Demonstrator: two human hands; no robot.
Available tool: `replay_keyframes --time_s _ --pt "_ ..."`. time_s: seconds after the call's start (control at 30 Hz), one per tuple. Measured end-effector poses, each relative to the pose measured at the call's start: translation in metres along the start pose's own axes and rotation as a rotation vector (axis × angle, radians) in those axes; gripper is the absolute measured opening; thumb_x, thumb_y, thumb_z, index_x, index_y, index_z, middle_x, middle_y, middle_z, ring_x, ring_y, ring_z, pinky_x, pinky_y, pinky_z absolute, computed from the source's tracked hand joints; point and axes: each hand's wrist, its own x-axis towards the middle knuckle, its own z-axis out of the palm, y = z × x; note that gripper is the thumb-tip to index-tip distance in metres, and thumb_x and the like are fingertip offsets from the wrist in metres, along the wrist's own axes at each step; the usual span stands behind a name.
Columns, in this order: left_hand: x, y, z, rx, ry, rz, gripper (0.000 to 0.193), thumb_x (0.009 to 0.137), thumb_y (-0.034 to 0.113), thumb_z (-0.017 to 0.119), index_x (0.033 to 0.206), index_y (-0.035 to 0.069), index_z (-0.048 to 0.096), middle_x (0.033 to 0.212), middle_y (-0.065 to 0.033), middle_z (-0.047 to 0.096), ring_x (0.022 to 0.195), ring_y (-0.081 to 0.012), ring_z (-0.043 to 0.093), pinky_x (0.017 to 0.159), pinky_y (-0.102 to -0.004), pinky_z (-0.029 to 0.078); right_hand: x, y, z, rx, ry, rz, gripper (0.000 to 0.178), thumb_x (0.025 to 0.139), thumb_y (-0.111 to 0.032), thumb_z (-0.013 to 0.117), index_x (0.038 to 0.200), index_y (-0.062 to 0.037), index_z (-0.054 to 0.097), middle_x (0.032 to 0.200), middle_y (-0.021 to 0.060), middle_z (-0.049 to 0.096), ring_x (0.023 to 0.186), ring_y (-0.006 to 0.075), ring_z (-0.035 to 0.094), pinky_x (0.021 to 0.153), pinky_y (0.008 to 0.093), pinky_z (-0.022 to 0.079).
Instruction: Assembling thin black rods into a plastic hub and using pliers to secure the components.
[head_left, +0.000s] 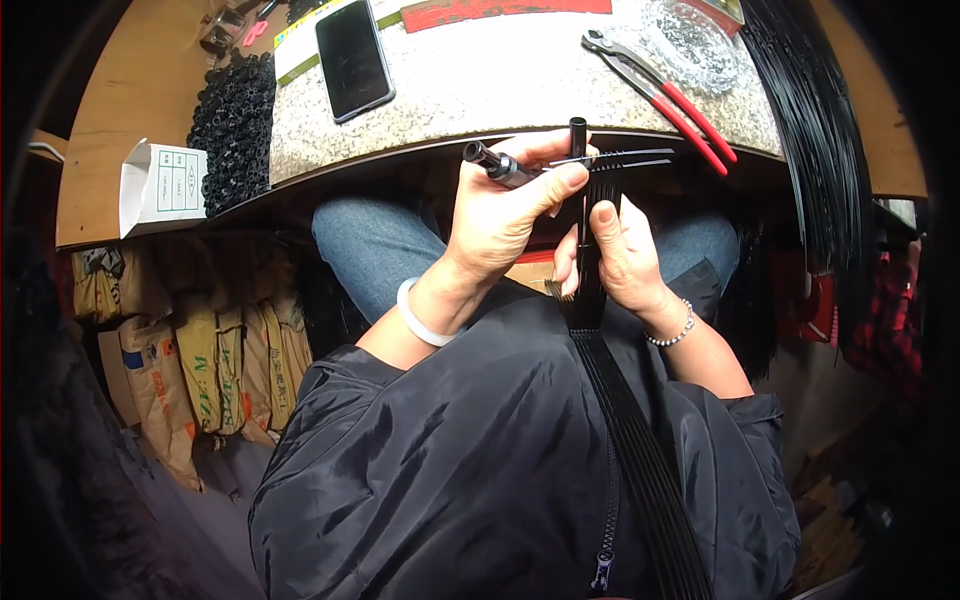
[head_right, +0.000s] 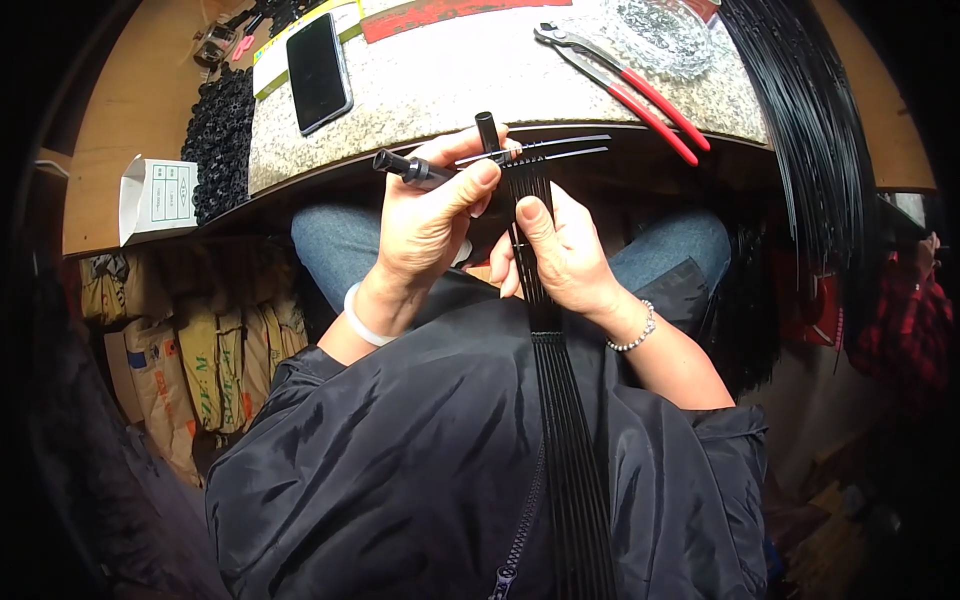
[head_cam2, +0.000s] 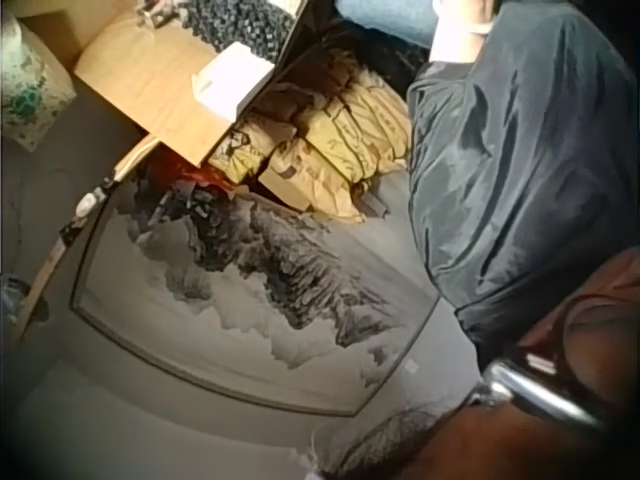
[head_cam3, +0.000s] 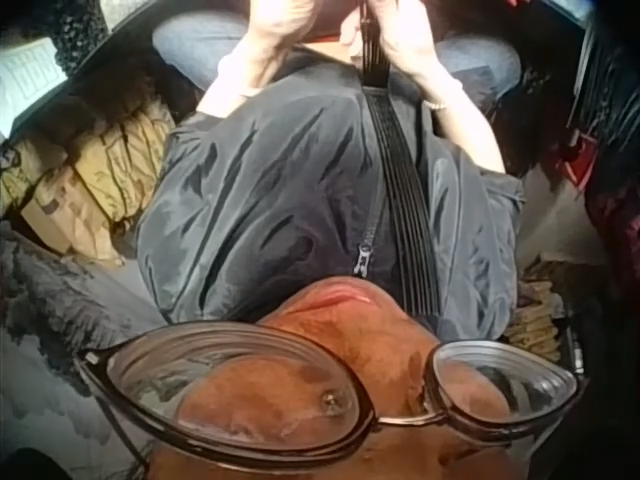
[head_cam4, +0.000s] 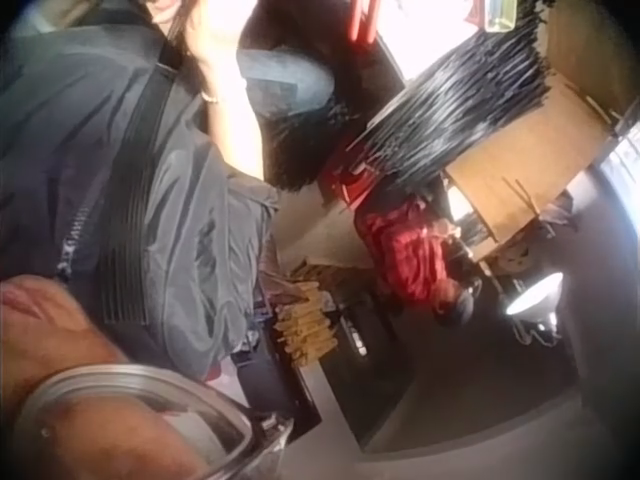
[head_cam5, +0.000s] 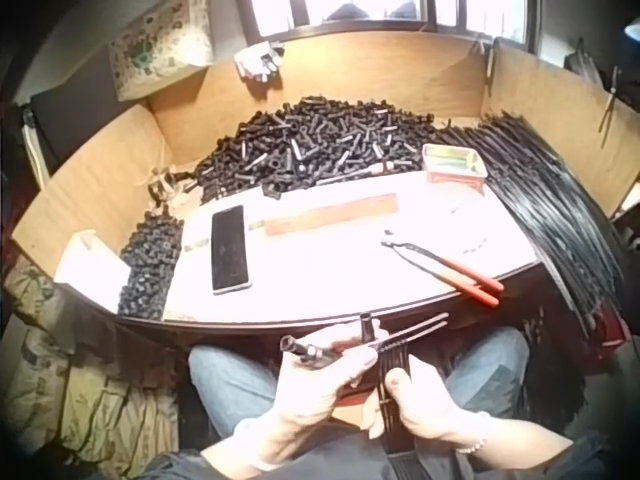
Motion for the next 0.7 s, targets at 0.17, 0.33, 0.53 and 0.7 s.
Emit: replay_keyframes --time_s 0.17,0.33,0.53,0.7 --pt "-0.002 0.002 -0.005 -0.078 -0.108 -0.118 0.034 0.082 0.006 0.066 0.113 -0.003 0.058 0.097 -0.0080 0.065 0.067 -0.0067 0.050 0.060 -0.0179 0.040 0.001 -0.002 0.001 -0.052 -0.031 0.030 0.050 0.094 -0.048 0.037 0.104 0.0011 0.042 0.059 0.0137 0.058 0.042 0.0161 0.055 0.044 0.0228 0.047" --pt "0.008 -0.002 -0.009 -0.172 -0.169 -0.194 0.035 0.082 0.010 0.068 0.113 -0.002 0.057 0.096 -0.0059 0.063 0.063 -0.0055 0.048 0.056 -0.0159 0.037 0.001 -0.001 0.002 -0.064 -0.004 0.040 0.053 0.093 -0.050 0.036 0.103 0.0019 0.043 0.058 0.0136 0.058 0.042 0.0163 0.055 0.042 0.0230 0.046" --pt "0.012 -0.003 -0.022 -0.137 -0.157 -0.214 0.015 0.079 0.002 0.068 0.094 0.004 0.065 0.077 -0.0047 0.065 0.058 -0.0078 0.056 0.050 -0.0190 0.042 0.001 -0.002 -0.001 -0.142 -0.056 0.052 0.064 0.090 -0.059 0.029 0.097 0.0018 0.045 0.056 0.0142 0.058 0.041 0.0173 0.055 0.039 0.0237 0.045" --pt "0.011 0.004 -0.016 -0.151 -0.172 -0.242 0.013 0.081 0.002 0.067 0.093 0.002 0.063 0.075 -0.0058 0.063 0.057 -0.0113 0.058 0.051 -0.0215 0.045 0.005 0.001 -0.005 -0.096 -0.103 0.082 0.065 0.089 -0.062 0.026 0.093 0.0002 0.045 0.055 0.0150 0.057 0.040 0.0185 0.055 0.039 0.0244 0.045"
